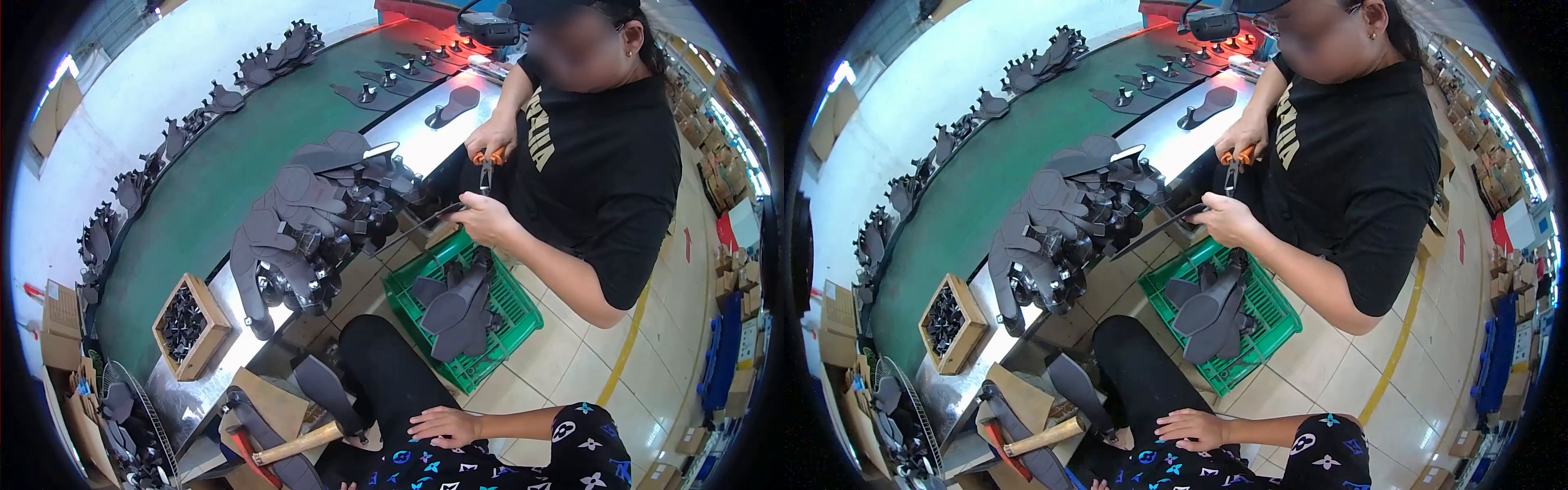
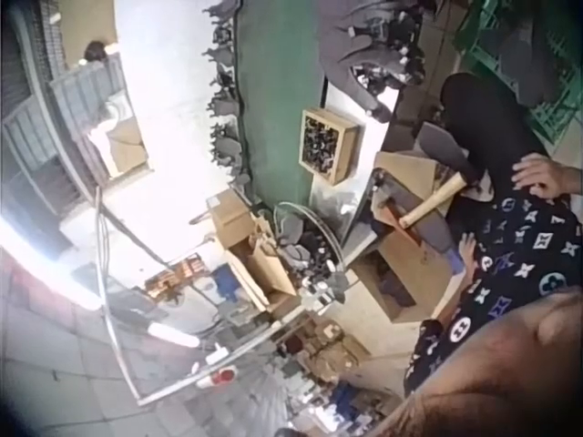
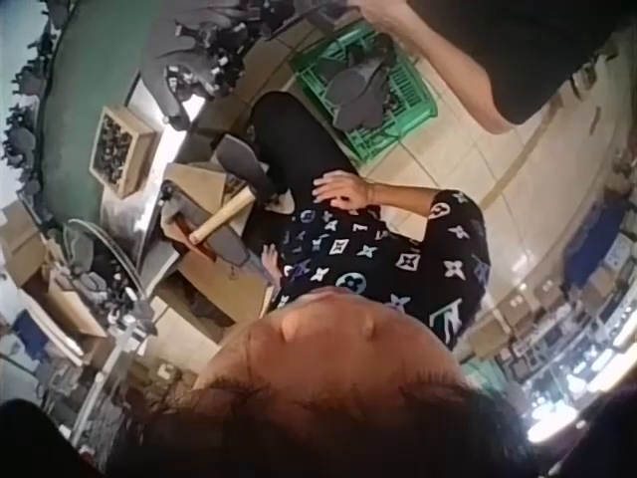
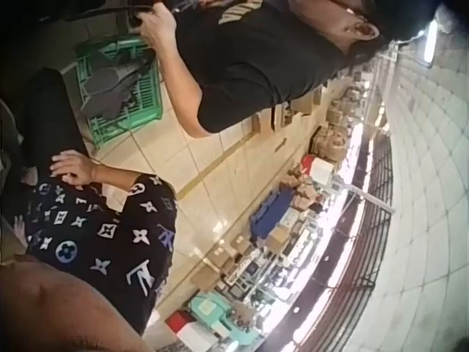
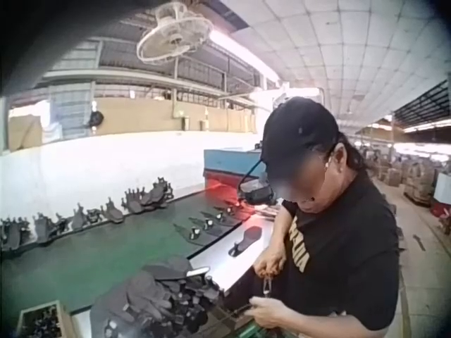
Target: Processing shoe components using a hammer and manual assembly at a factory workbench.
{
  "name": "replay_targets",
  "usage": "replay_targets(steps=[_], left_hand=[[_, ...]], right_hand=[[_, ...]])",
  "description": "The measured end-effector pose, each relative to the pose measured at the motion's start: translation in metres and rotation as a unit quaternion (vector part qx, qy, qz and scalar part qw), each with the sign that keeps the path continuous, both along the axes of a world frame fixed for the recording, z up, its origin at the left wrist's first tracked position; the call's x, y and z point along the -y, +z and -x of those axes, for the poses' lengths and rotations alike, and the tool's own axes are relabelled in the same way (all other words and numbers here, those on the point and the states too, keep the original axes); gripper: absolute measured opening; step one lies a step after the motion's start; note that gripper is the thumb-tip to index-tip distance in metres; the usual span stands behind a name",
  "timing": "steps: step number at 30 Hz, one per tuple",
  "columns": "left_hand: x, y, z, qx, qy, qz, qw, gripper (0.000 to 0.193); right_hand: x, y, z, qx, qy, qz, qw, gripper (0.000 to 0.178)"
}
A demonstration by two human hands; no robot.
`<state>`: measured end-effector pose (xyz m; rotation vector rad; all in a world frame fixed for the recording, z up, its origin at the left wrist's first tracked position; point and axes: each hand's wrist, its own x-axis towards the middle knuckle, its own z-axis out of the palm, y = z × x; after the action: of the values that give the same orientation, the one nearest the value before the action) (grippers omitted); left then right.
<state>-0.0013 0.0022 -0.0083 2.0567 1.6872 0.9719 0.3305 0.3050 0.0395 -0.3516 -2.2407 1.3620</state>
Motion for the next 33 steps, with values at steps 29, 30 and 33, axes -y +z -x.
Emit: replay_targets(steps=[29,30,33], left_hand=[[-0.009,0.003,0.007,-0.061,-0.042,-0.020,0.997,0.058],[-0.008,0.002,0.007,-0.051,-0.036,-0.013,0.998,0.057],[-0.005,-0.002,0.007,-0.020,-0.018,0.007,1.000,0.052]], right_hand=[[0.000,0.001,0.000,-0.005,-0.006,-0.016,1.000,0.035],[0.000,0.001,0.000,-0.002,-0.005,-0.017,1.000,0.035],[0.000,0.002,0.000,0.001,-0.005,-0.016,1.000,0.035]])
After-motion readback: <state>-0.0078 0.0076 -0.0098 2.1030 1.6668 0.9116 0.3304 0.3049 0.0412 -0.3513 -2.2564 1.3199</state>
